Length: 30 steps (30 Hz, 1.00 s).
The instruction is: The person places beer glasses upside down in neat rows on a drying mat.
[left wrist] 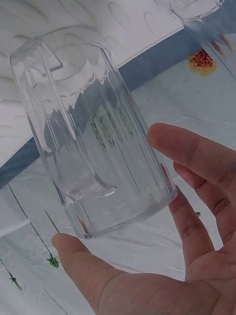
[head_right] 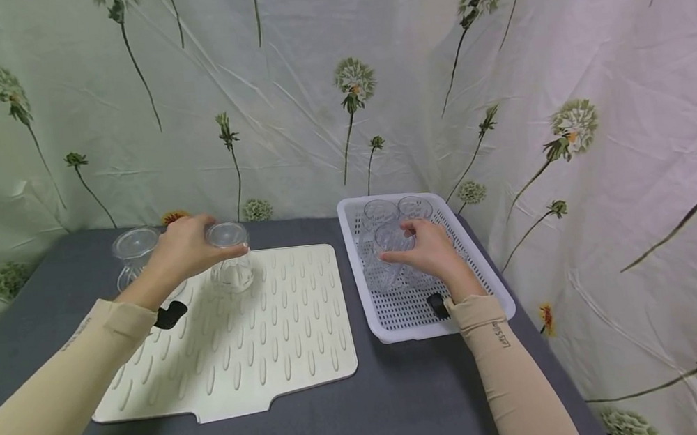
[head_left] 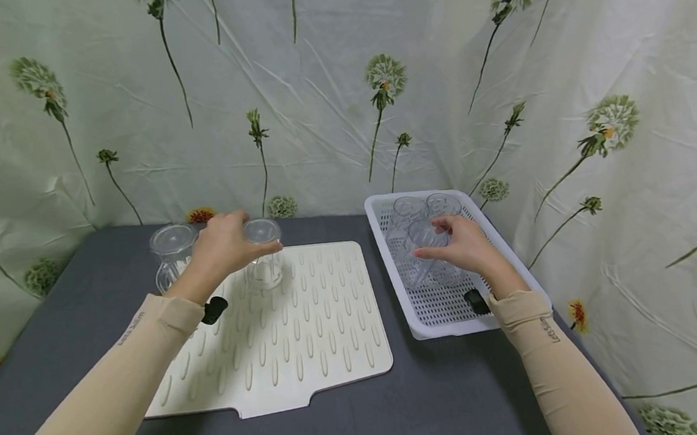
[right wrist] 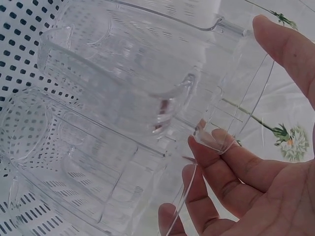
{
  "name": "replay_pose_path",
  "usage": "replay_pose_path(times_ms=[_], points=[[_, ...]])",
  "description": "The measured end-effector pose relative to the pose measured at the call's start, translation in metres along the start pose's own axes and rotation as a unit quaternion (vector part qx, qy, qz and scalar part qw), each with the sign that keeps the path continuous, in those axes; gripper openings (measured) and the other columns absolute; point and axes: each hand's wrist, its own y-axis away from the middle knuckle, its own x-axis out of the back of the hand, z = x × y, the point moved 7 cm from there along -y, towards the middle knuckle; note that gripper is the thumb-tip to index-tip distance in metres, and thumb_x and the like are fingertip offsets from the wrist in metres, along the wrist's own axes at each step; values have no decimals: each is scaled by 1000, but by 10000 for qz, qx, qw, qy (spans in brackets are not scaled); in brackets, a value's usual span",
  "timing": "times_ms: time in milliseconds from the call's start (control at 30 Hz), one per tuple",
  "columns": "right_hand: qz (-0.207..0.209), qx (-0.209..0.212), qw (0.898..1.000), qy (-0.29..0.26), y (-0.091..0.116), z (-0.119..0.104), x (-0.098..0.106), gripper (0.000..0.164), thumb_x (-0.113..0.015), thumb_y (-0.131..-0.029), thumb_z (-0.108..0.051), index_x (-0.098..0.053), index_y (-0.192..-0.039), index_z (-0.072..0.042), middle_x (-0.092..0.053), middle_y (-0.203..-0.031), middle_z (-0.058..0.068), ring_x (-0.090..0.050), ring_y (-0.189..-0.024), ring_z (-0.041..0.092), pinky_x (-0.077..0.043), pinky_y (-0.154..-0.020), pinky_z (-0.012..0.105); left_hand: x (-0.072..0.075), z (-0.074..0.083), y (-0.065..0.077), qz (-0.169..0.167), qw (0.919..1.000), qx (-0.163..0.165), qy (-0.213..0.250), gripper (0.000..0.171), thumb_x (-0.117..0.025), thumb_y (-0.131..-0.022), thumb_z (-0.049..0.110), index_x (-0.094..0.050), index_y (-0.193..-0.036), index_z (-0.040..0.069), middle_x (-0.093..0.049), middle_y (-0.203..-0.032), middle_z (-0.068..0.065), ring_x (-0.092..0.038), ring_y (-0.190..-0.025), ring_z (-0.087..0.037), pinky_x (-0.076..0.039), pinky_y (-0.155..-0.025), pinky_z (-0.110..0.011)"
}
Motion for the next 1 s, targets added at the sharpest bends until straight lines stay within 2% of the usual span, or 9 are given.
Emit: replay_pose_path(times_ms=[367,633,1000], points=[[58,-36,10000,-46,3,1,1,86,-82,-94,-42,-47,-157,6,-56,-149,29,-50,-142,47,-45,-117,62,9,5,9,88,9999,-95,-52,95,-79,-90,61,-51,-151,-6,-54,-147,-35,-51,-135,-55,-48,-107,-71],[57,-111,9998,-142,7,0,4,87,-82,-94,-44,-46,-158,4,-55,-152,29,-49,-144,46,-44,-119,63,11,9,14,140,9998,-91,90,92,-80,-91,58,-49,-154,-3,-49,-153,-34,-48,-139,-55,-46,-111,-72],[161,-67,9996,-235,11,0,8,87,-83,-93,-44,-47,-158,3,-57,-149,27,-53,-136,43,-48,-113,60,16,22,23,285,9990,-258,243,91,-81,-91,57,-49,-156,2,-45,-157,-32,-51,-137,-54,-48,-108,-70]])
